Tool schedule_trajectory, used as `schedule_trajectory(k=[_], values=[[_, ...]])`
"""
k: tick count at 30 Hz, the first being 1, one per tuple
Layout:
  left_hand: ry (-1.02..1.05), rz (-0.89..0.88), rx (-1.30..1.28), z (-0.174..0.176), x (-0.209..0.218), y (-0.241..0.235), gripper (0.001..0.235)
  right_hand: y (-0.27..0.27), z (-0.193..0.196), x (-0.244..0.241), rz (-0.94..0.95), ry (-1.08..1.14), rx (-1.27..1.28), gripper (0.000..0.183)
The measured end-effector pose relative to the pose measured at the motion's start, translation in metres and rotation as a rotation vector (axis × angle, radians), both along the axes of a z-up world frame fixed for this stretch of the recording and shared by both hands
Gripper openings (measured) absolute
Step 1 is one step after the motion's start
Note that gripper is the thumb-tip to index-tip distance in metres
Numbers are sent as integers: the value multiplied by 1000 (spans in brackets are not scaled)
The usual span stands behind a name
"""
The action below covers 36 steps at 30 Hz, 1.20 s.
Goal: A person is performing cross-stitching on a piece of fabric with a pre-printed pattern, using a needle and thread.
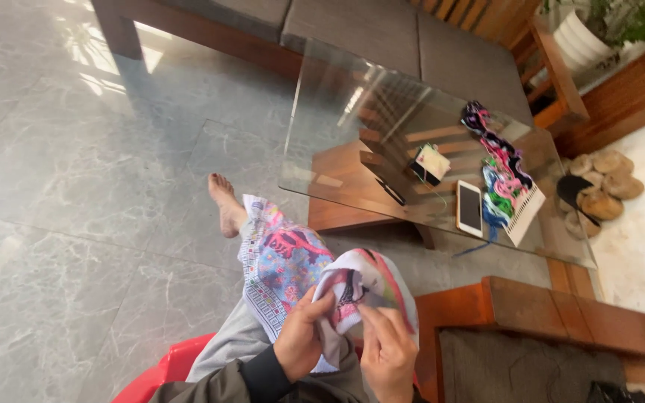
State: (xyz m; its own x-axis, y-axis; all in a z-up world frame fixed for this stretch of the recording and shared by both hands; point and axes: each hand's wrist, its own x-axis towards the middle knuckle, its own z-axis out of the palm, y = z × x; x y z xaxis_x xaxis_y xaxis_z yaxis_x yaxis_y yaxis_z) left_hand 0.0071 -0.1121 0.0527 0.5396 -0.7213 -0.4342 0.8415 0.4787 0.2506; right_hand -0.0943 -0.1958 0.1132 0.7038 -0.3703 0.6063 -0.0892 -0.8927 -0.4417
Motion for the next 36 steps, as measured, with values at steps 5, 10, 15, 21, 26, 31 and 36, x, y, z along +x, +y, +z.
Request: schedule_trajectory(k=[5,10,15,21,26,31,36], values=[[-53,-45,-65,8,14,23,37,7,-10,12,38,-79,-54,15],[-147,-72,19,-8,11,20,28,3,-15,10,88,-86,-7,15],[-130,-88,21,-12,10,16,29,5,-14,3,58,-99,12,14],[-152,-78,30,-20,6,13,29,7,-20,-3,-25,-59,18,16],[-167,-14,-11,-21,2,12,28,14,-19,-5,-74,-32,59,18],[-179,-14,-11,-29,0,11,28,15,-17,-4,-85,-25,60,18],[-189,-29,2,-25,2,13,28,11,-21,-5,-65,-17,22,18]])
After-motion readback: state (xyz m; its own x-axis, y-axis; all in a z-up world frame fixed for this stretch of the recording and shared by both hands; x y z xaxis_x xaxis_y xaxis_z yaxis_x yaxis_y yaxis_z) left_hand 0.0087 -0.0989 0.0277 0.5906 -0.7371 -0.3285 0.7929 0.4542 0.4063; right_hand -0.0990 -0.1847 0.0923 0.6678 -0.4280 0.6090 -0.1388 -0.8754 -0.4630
